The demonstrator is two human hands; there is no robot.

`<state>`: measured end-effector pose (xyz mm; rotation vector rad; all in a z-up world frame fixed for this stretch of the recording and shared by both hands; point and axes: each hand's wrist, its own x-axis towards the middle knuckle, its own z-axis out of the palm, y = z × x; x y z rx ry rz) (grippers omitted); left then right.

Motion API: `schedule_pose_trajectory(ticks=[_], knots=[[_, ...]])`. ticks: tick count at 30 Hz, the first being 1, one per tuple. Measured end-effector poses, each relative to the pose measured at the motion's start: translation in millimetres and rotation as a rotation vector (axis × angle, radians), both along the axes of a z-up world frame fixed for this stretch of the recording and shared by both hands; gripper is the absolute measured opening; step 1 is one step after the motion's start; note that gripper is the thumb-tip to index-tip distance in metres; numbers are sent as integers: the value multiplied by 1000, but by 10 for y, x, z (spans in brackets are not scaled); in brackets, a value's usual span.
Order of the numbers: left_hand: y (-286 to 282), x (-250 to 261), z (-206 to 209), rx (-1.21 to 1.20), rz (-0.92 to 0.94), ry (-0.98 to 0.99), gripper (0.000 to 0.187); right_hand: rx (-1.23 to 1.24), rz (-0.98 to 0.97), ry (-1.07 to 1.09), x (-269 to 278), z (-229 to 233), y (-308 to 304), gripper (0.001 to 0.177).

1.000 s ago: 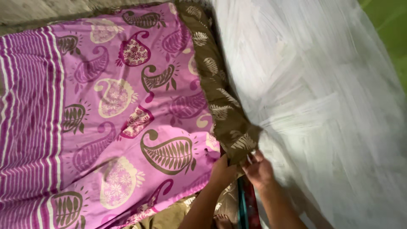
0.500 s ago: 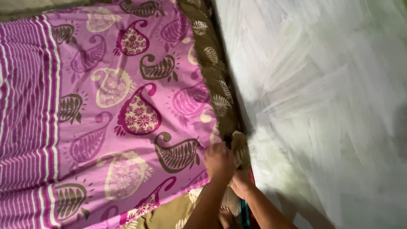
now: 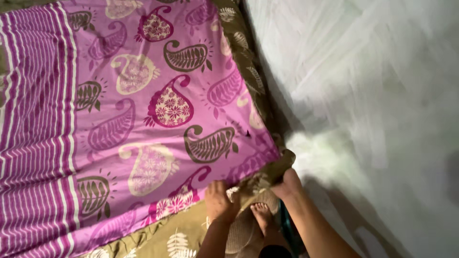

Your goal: The person straightens a patterned bedsheet and a green fern-patterned sheet on a bed. They then pick up three pillows from the floor and place them at the head of the bed, arranging them neatly.

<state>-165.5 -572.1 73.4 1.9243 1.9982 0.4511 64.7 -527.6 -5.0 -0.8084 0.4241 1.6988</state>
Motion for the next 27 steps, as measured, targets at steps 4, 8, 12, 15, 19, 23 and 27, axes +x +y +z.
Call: schedule_pose_trajectory(ticks=[4, 8, 12, 15, 19, 23, 27], knots=[[-441, 133, -51, 101, -145, 22, 60, 36, -89, 46, -38, -3, -185, 41], [-803, 114, -184, -324, 46, -156, 28, 87, -152, -88, 209, 139, -367, 41], [-1186, 126, -163, -305, 32, -441, 30, 8, -151, -272, 374, 196, -760, 36], [-1371, 210, 30, -263, -52, -583, 28, 88, -205, -208, 271, 19, -1008, 40], [-1427, 161, 277, -346, -133, -667, 31, 421, -35, 313, 133, -213, -1366, 35], [-1419, 53, 304, -196, -244, -456, 66, -54, -139, -178, -3, -62, -1547, 41], [-1472, -47, 112, -622, -160, 26, 70, -24, -202, -306, 33, 156, -1661, 49]])
